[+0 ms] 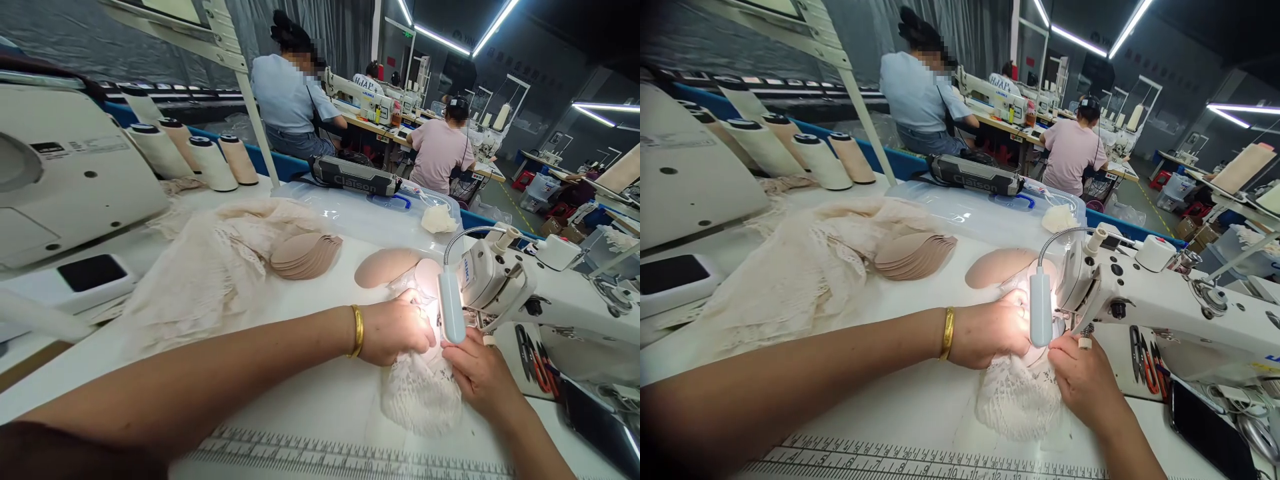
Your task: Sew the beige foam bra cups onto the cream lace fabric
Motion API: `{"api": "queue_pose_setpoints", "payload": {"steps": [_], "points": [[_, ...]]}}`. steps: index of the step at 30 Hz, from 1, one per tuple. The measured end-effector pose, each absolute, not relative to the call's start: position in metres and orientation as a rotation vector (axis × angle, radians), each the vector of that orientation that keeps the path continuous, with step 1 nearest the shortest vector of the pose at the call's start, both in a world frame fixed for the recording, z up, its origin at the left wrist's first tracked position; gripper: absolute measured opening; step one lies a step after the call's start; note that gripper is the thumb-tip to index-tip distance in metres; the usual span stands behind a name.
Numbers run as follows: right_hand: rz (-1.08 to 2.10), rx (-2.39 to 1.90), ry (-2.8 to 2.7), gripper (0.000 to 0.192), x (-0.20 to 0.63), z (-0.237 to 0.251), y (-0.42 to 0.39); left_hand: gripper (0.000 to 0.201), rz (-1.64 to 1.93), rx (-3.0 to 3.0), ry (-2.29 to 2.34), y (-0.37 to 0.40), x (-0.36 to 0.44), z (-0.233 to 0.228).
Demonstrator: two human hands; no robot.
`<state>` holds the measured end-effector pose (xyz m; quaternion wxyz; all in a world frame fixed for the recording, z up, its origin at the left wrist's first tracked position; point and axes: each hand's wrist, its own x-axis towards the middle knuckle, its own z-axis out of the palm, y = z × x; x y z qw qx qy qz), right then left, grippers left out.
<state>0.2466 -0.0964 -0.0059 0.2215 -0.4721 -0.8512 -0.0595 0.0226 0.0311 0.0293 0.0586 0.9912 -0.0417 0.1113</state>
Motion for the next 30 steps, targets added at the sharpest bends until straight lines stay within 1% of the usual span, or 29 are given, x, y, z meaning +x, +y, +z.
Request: {"api": "queue_pose_setpoints", "payload": {"steps": [5,11,16,21,27,30], "points": [[-0.172,-1.328,-2.362,0.026,0.248,-0.005,-0.096,0.028,0.301,3.042,-0.099,0.029,0.023,0.028],[-0.205,-1.439,-2.301,0.029,0.252,-0.013,-0.097,0.025,0.407,3.018,-0.092,0.039,0.025,0.020],[-0.313,-1.520,-2.208,0.033,0.259,-0.016,-0.097,0.031,0.425,2.958,-0.044,0.047,0.026,0.016],[-0.426,-1.444,-2.136,0.031,0.260,-0.013,-0.094,0.031,0.440,2.923,-0.027,0.056,0.026,0.013],[-0.383,-1.423,-2.086,0.028,0.257,-0.013,-0.090,0.040,0.446,2.889,-0.028,0.056,0.027,0.013],[-0.362,-1.423,-2.091,0.024,0.258,-0.015,-0.090,0.037,0.438,2.878,-0.041,0.054,0.027,0.014]]}}
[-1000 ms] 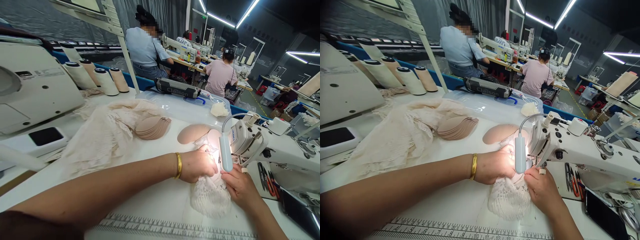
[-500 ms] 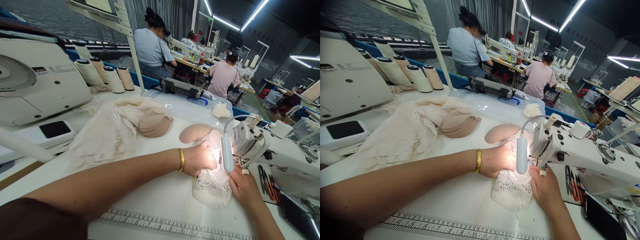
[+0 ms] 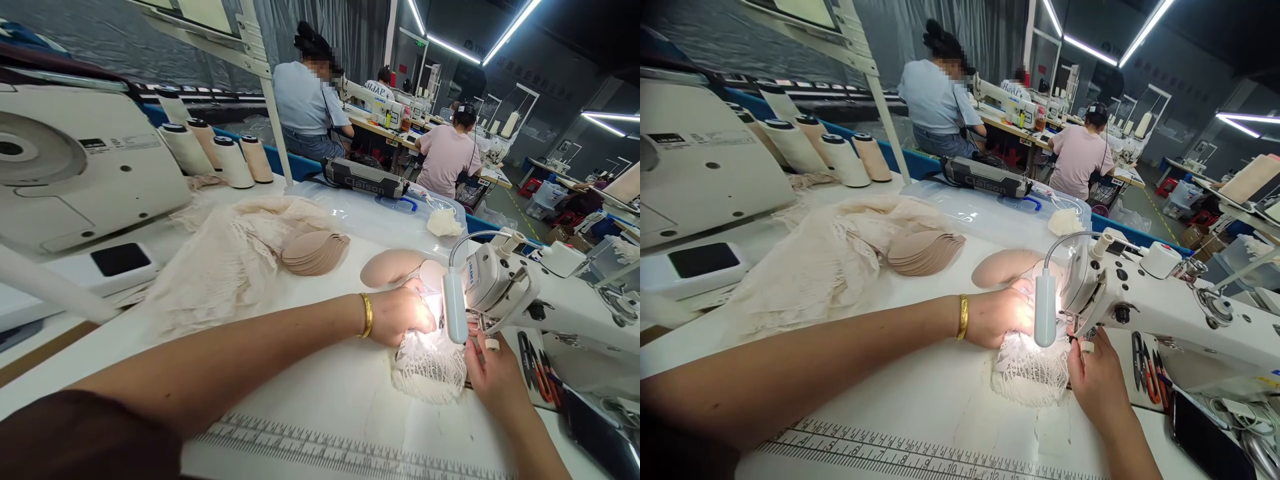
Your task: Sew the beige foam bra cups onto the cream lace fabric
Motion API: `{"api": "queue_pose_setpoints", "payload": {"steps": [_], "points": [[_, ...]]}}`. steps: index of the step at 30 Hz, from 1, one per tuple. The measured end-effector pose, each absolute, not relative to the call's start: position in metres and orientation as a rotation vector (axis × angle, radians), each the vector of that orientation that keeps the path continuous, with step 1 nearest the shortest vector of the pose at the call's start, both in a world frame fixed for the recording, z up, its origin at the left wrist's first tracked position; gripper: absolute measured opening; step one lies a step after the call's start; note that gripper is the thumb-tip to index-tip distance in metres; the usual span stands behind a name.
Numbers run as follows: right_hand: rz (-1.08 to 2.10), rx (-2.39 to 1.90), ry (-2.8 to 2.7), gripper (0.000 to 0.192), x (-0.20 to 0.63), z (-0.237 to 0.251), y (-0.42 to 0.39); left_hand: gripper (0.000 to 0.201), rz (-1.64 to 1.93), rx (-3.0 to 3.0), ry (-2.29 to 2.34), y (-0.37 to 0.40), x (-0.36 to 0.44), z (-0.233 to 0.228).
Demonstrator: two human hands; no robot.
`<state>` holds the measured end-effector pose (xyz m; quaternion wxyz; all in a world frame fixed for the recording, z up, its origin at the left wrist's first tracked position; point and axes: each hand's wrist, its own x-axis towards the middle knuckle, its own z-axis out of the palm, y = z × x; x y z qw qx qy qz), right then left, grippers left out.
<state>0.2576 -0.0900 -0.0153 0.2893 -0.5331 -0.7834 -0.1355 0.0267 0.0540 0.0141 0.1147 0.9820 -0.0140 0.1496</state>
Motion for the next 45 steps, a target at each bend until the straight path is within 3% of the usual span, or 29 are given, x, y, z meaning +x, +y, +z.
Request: {"api": "queue_pose_setpoints", "payload": {"steps": [7,13,16,19,24,30,34,37,41,45], "points": [[-0.332,-1.410,-2.092,0.027,0.255,-0.007,-0.098,0.045,0.441,2.893,-0.016,0.049,0.020,0.016],[-0.172,-1.354,-2.309,0.031,0.235,-0.002,-0.101,0.021,0.400,3.142,0.456,0.020,0.025,0.017],[-0.263,-1.402,-2.288,0.024,0.234,-0.011,-0.097,0.034,0.282,3.117,0.513,0.007,0.028,0.022],[-0.301,-1.428,-2.281,0.031,0.244,-0.016,-0.094,0.050,0.104,3.032,0.505,0.003,0.024,0.034],[-0.210,-1.497,-2.255,0.038,0.261,-0.010,-0.098,0.046,-0.028,2.932,0.263,0.013,0.013,0.049],[0.350,-1.482,-2.316,0.029,0.277,0.015,-0.107,0.017,0.190,2.942,0.080,0.022,0.015,0.033],[0.637,-1.405,-2.211,0.019,0.277,0.025,-0.107,0.028,0.293,2.957,0.004,0.024,0.019,0.022],[0.509,-1.370,-2.097,0.027,0.266,0.013,-0.101,0.039,0.387,2.942,-0.022,0.032,0.021,0.016],[0.135,-1.529,-2.154,0.028,0.254,-0.012,-0.091,0.042,0.456,2.936,-0.040,0.044,0.024,0.009],[-0.047,-1.608,-2.197,0.028,0.255,-0.020,-0.090,0.046,0.449,2.924,-0.031,0.051,0.026,0.009]]}}
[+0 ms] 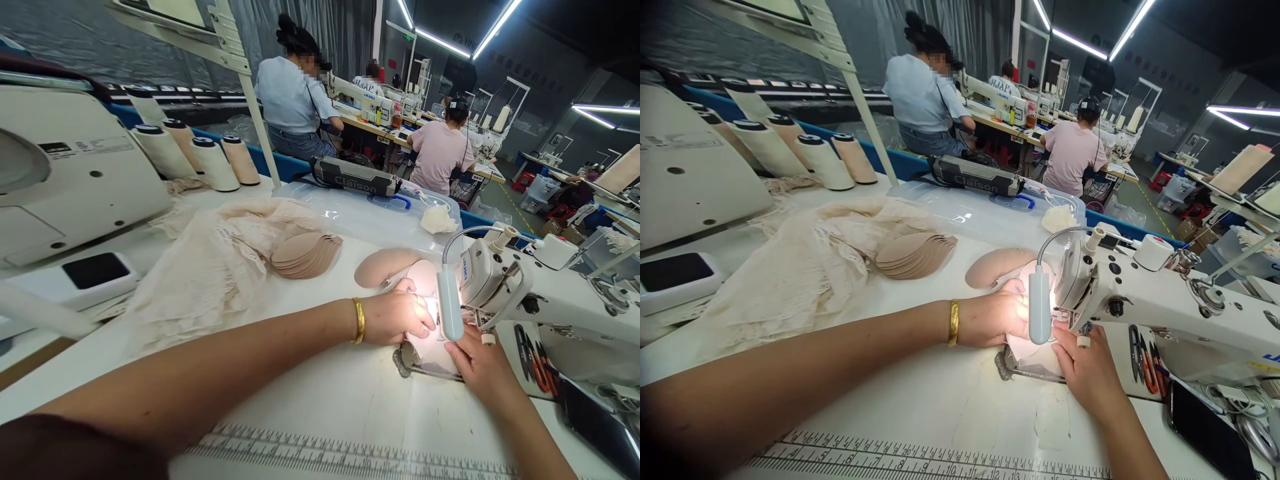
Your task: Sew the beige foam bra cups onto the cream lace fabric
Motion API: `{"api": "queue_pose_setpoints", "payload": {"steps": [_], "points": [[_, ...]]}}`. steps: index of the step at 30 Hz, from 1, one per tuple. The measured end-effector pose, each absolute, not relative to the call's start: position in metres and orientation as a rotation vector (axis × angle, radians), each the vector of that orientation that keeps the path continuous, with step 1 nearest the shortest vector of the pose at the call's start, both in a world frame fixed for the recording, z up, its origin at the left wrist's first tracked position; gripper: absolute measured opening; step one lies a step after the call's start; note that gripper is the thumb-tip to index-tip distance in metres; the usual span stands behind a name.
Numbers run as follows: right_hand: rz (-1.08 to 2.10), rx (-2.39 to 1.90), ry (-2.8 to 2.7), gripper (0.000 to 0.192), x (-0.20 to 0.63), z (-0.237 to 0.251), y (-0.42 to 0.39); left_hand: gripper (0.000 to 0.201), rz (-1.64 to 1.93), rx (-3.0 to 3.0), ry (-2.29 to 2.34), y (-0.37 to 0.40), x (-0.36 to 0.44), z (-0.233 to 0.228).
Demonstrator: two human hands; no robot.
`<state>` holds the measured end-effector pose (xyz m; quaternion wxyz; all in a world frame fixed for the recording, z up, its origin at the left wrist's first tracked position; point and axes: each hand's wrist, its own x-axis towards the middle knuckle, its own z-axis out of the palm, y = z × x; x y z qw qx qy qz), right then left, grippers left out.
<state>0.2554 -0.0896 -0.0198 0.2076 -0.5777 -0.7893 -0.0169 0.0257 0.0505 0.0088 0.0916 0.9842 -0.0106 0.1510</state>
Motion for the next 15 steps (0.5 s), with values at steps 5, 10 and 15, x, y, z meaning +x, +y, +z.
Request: {"api": "queue_pose_setpoints", "payload": {"steps": [5,10,15], "points": [[-0.080,-1.658,-2.229,0.035,0.2574,-0.0178,-0.0910,0.030,0.497,2.915,-0.012,0.0553,0.0246,0.0092],[-0.049,-1.673,-2.221,0.038,0.2567,-0.0180,-0.0888,0.035,0.572,2.910,-0.014,0.0599,0.0250,0.0043],[-0.079,-1.673,-2.228,0.038,0.2560,-0.0166,-0.0860,0.031,0.589,2.933,-0.017,0.0572,0.0262,0.0041]]}}
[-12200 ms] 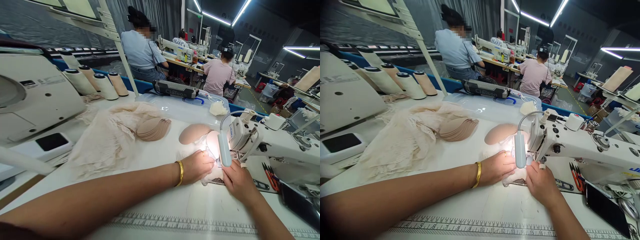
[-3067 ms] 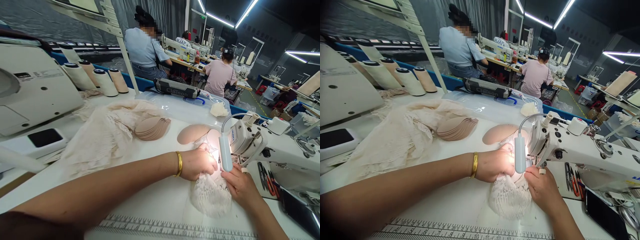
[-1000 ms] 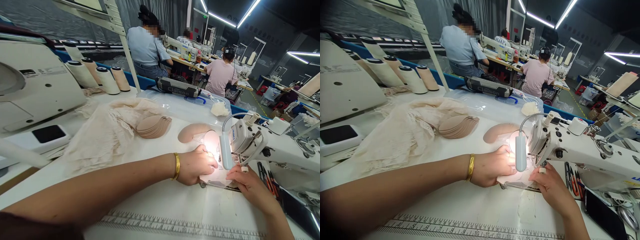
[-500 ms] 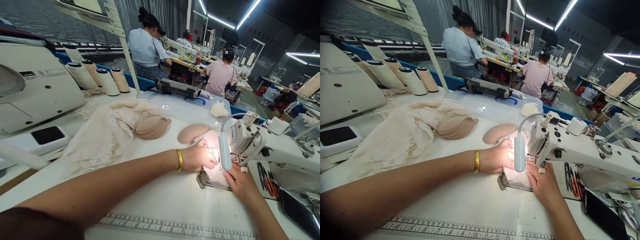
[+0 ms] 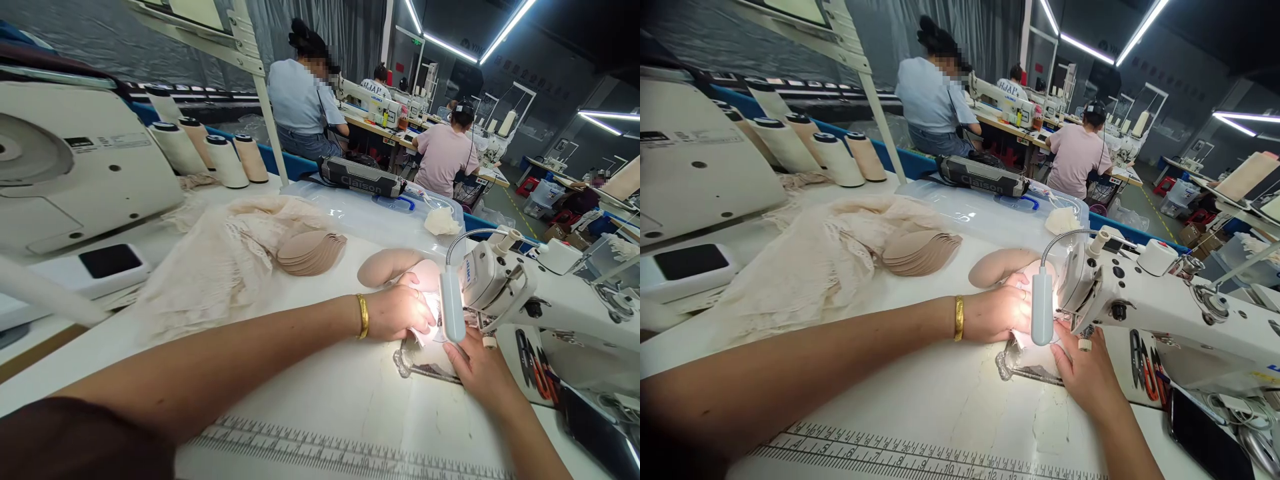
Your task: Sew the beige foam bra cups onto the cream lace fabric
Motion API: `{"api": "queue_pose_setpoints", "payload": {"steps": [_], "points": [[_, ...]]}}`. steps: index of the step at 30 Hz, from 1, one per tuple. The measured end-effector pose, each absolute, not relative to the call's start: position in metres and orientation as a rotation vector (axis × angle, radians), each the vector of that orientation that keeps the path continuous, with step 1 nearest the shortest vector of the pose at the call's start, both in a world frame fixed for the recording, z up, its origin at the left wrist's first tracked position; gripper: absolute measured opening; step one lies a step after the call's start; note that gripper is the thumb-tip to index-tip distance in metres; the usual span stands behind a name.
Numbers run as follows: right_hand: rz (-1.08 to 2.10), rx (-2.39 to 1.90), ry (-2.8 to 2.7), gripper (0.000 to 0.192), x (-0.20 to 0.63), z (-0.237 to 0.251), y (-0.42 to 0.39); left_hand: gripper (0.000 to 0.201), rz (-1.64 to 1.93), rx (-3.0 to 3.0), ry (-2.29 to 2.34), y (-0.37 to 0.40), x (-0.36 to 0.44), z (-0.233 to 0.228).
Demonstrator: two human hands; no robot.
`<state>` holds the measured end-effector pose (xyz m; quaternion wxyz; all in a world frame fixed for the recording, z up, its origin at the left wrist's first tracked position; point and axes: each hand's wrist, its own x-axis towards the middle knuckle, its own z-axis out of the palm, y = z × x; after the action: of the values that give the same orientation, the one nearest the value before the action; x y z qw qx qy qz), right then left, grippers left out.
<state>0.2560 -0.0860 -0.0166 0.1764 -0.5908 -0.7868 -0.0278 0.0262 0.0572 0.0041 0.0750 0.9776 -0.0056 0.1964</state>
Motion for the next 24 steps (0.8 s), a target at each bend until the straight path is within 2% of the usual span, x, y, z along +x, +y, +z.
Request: {"api": "queue_pose_setpoints", "payload": {"steps": [6,9,13,19,24], "points": [[-0.154,-1.622,-2.236,0.035,0.258,-0.014,-0.092,0.029,0.567,2.974,0.043,0.052,0.027,0.003],[-0.196,-1.588,-2.155,0.028,0.260,-0.010,-0.095,0.033,0.581,2.970,0.053,0.051,0.027,0.003],[-0.165,-1.578,-1.991,0.018,0.259,-0.010,-0.096,0.028,0.590,2.983,0.051,0.050,0.026,0.005],[-0.052,-1.653,-1.937,0.018,0.257,-0.011,-0.096,0.039,0.599,2.965,0.067,0.051,0.027,0.000],[-0.105,-1.594,-1.969,0.015,0.257,-0.009,-0.096,0.040,0.597,2.969,0.070,0.048,0.028,-0.001]]}}
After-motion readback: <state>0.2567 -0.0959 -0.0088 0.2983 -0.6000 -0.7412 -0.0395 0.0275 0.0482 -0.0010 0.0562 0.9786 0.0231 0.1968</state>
